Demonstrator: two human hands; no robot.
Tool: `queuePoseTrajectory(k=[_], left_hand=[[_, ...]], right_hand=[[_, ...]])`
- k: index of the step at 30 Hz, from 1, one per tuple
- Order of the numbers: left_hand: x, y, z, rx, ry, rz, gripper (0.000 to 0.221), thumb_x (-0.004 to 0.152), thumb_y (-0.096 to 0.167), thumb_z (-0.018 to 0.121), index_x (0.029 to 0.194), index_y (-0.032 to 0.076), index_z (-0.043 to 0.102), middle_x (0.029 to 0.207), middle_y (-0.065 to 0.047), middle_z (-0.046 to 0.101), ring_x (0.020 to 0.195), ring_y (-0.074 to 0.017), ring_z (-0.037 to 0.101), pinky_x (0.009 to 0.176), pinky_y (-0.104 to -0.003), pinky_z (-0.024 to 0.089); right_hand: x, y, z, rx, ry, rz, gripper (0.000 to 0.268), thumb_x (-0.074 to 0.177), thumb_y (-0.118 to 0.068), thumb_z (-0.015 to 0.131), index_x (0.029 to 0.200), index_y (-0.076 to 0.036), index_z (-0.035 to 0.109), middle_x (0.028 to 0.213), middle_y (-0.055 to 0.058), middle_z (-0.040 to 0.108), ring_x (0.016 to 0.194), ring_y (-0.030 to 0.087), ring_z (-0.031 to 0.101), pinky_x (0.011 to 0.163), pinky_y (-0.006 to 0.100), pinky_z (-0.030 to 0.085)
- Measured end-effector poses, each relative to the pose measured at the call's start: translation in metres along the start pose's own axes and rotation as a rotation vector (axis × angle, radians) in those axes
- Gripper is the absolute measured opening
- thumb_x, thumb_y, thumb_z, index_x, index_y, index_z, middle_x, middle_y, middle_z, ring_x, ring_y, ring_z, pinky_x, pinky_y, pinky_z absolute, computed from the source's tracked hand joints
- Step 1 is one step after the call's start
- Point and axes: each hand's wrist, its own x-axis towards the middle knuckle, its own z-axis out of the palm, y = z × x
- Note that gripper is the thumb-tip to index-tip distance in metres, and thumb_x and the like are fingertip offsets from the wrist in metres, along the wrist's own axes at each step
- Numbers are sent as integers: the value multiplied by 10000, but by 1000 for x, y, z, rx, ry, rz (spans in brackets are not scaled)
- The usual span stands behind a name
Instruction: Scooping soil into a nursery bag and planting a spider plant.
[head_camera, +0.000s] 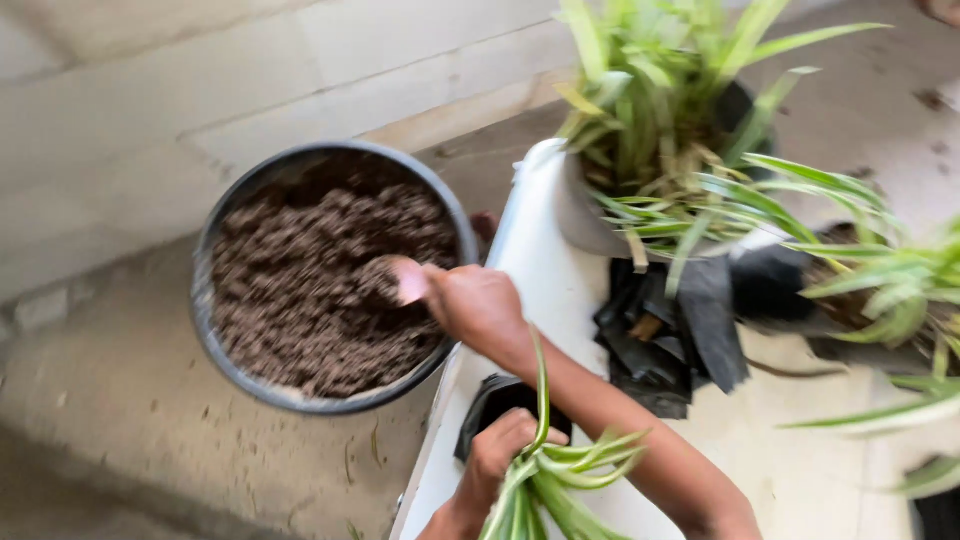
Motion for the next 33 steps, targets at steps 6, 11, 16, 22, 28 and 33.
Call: queuePoseTrajectory(k=[6,11,16,22,28,33], left_hand=[[0,-4,16,53,76,7,105,871,39,685,777,85,686,657,-37,518,550,-166,471,518,-266,387],[-2,-13,13,-22,3,18,323,994,114,566,682,34,587,642,-70,481,558,-189,437,530,-309,327],[-3,-13,15,2,-26,54,387,1017,137,549,656,15,482,650,-87,433,579,-209,387,547,-322,280],[-2,-13,13,51,-63,79,389,1028,175,541,679,17,476,679,-94,464,594,-219,418,553,-322,314],[-11,-15,14,112,-53,47,345,953,86,687,683,13,484,694,-82,506,614,-198,454,558,-307,359],[-12,-18,11,97,-61,35,330,995,82,590,691,22,474,692,-89,495,604,-200,434,546,-317,327]], right_hand=[[1,-3,-37,136,-163,38,258,1052,-297,484,902,-162,645,670,45,701,610,324,705,484,494,566],[-15,10,-29,244,-109,30,373,1060,-339,521,1387,-211,647,634,-13,642,442,145,552,393,317,495],[-54,20,-76,333,-143,80,387,1029,-324,559,1402,-238,620,1031,77,791,705,310,737,484,480,560],[-115,46,-88,423,-16,1,388,1002,-296,608,1361,-158,661,965,133,790,670,338,724,503,465,495],[-169,60,-100,403,-29,116,396,985,-366,610,1326,-182,689,1006,102,798,747,333,725,603,465,510],[-191,65,-108,444,-24,236,402,970,-325,627,1336,-172,692,1127,90,801,821,285,781,616,393,507]])
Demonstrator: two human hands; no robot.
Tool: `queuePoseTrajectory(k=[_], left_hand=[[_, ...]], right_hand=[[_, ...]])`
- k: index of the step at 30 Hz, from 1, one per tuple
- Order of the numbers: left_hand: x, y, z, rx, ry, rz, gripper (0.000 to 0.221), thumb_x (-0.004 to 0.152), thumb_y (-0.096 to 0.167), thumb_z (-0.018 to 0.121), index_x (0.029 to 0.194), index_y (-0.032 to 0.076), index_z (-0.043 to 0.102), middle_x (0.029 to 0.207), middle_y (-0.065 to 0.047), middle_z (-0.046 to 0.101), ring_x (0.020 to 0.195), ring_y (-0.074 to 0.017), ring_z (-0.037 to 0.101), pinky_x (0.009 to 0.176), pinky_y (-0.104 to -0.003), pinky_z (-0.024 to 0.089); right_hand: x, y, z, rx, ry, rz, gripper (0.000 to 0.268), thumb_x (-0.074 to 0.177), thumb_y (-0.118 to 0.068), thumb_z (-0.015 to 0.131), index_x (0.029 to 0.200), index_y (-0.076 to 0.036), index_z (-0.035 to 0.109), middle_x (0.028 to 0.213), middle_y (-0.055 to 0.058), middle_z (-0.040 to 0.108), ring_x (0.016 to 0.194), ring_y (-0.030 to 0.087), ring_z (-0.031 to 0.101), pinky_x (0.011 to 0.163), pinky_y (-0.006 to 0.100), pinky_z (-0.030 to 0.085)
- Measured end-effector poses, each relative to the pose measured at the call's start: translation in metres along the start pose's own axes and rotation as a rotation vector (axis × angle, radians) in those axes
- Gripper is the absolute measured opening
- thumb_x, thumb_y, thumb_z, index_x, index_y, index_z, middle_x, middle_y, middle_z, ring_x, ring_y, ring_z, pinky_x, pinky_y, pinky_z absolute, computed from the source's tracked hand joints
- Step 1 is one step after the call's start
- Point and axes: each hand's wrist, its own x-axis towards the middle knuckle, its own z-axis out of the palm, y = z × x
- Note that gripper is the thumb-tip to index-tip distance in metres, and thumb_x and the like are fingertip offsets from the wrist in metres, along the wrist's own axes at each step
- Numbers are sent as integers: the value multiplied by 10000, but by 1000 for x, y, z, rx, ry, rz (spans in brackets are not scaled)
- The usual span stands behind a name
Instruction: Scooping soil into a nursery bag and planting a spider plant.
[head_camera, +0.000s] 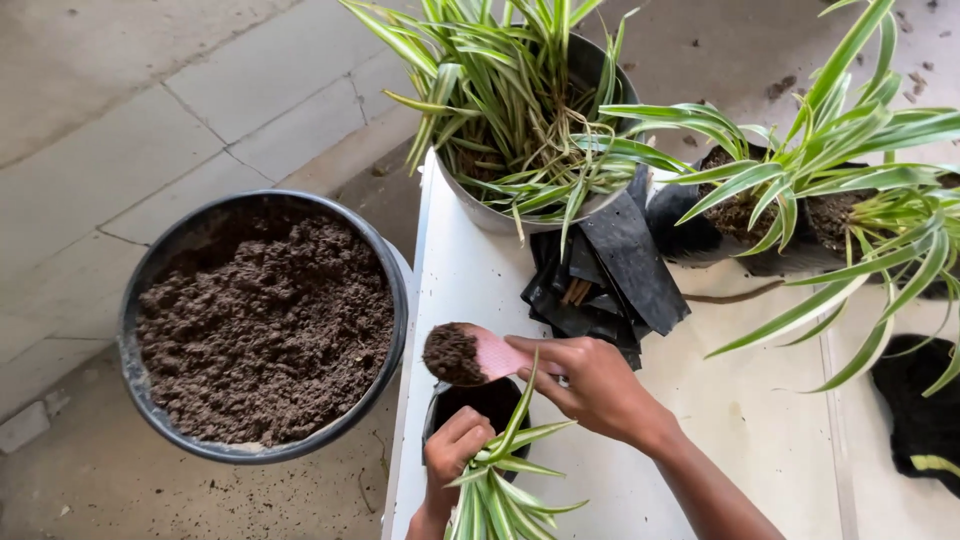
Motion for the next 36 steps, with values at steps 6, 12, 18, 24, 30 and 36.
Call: queuePoseTrajectory(k=[6,12,18,24,30,36], left_hand=[[-13,-13,5,65,31,57,214,911,155,759,769,34,654,738,-80,616,655,-208,587,564,-317,457],[3,23,14,19,326,104,277,931,270,779,937,-4,737,792,-90,686,731,-264,658,893,-381,591],[6,61,9,82,146,3,148,1037,178,651,1164,104,661,854,-52,639,776,-242,589,741,-369,491],[5,57,11,98,69,127,488,1173,341,319,1154,27,692,783,-44,621,655,-227,580,693,-398,429],[2,53,11,193,66,142,306,1147,162,460,1148,62,750,698,-15,455,611,-199,503,624,-357,335],[1,51,12,175,63,143,204,1116,53,575,1091,73,777,671,-22,435,604,-215,484,631,-363,346]], right_hand=[[-17,3,2,-39,-12,39,357,947,-274,596,1276,-221,725,1218,-9,782,933,268,774,632,381,525],[-26,22,17,9,78,-44,329,912,-289,684,1216,-181,748,1044,113,803,854,416,742,684,544,598],[-35,17,16,-46,29,18,388,944,-268,668,1292,-103,716,1213,89,766,981,272,765,741,364,546],[-42,19,11,-131,78,-40,420,919,-219,723,1320,-91,708,1218,131,761,961,235,763,765,351,568],[-50,8,14,-373,111,-58,327,953,-235,764,1273,-164,763,1102,35,792,738,197,698,600,371,497],[-47,-1,23,-645,156,-276,238,1045,-175,761,1279,-211,782,951,-30,754,693,142,638,657,304,477]])
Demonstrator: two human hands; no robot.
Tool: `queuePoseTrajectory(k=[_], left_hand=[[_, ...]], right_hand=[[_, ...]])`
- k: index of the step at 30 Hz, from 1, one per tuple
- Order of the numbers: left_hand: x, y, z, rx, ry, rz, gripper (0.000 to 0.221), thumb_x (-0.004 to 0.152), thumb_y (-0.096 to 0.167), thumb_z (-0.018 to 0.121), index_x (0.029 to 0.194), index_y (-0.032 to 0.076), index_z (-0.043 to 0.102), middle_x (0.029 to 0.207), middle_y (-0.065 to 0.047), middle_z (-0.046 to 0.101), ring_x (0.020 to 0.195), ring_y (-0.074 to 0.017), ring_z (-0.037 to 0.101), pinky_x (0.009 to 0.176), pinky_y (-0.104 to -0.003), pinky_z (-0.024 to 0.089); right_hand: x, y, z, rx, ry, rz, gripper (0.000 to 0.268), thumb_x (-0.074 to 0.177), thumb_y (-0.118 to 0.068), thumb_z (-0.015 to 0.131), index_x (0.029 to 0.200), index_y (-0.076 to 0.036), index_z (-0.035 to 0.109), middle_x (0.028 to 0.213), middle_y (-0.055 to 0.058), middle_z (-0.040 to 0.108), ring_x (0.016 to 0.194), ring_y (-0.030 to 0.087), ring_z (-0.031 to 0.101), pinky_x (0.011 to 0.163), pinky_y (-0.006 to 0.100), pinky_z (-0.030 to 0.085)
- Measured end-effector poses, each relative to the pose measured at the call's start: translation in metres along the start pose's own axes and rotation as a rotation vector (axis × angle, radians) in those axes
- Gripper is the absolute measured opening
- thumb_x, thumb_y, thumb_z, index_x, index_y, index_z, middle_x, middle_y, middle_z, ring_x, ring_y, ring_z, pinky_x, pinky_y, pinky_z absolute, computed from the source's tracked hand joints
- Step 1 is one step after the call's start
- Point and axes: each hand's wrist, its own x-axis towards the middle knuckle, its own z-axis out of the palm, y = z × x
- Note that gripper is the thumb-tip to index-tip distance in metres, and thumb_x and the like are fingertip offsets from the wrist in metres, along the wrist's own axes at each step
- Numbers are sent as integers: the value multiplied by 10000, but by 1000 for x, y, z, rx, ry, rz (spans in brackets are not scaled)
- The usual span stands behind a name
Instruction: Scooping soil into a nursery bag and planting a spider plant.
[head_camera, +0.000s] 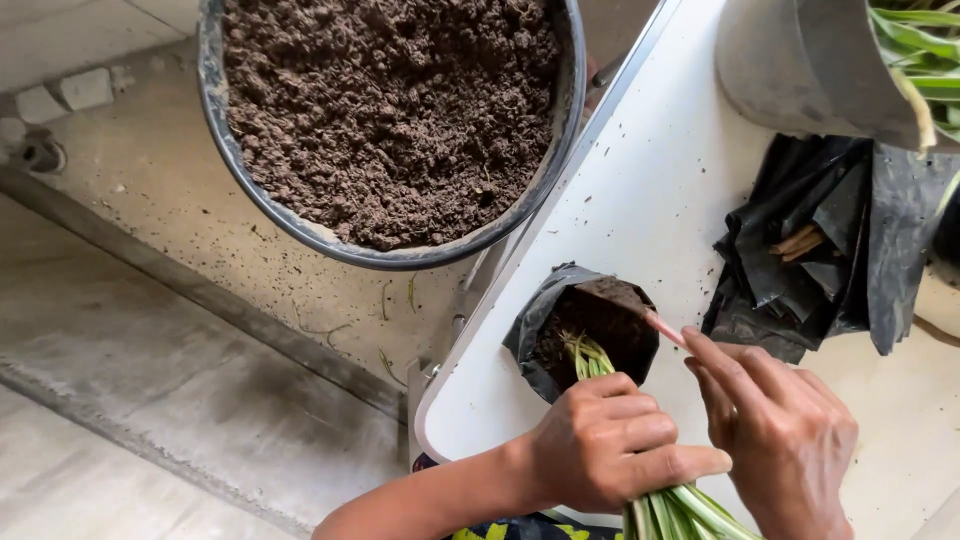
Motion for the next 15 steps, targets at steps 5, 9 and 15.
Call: queuePoseTrajectory(k=[5,9,15], left_hand=[[0,-2,-3,13,30,12,90,1080,82,687,1044,80,770,668,-10,416,592,-201,475,619,-355,323],[-9,-5,-3,-9,-34,12,331,1138,95,439,1185,99,767,714,-6,438,632,-209,521,639,-365,341],[-4,-9,-5,-35,-17,36,258,1126,91,509,1117,91,767,690,0,391,591,-187,454,603,-347,308]], right_hand=[[-8,3,-10,114,49,41,241,1042,-20,806,1256,-130,794,1089,36,794,853,175,701,787,341,520],[-7,6,-27,302,9,169,228,1040,45,717,1261,5,758,889,87,693,685,157,586,715,283,462],[-14,17,-27,-24,-210,246,392,1047,-211,673,1432,-245,732,865,-65,600,646,186,551,533,365,432]])
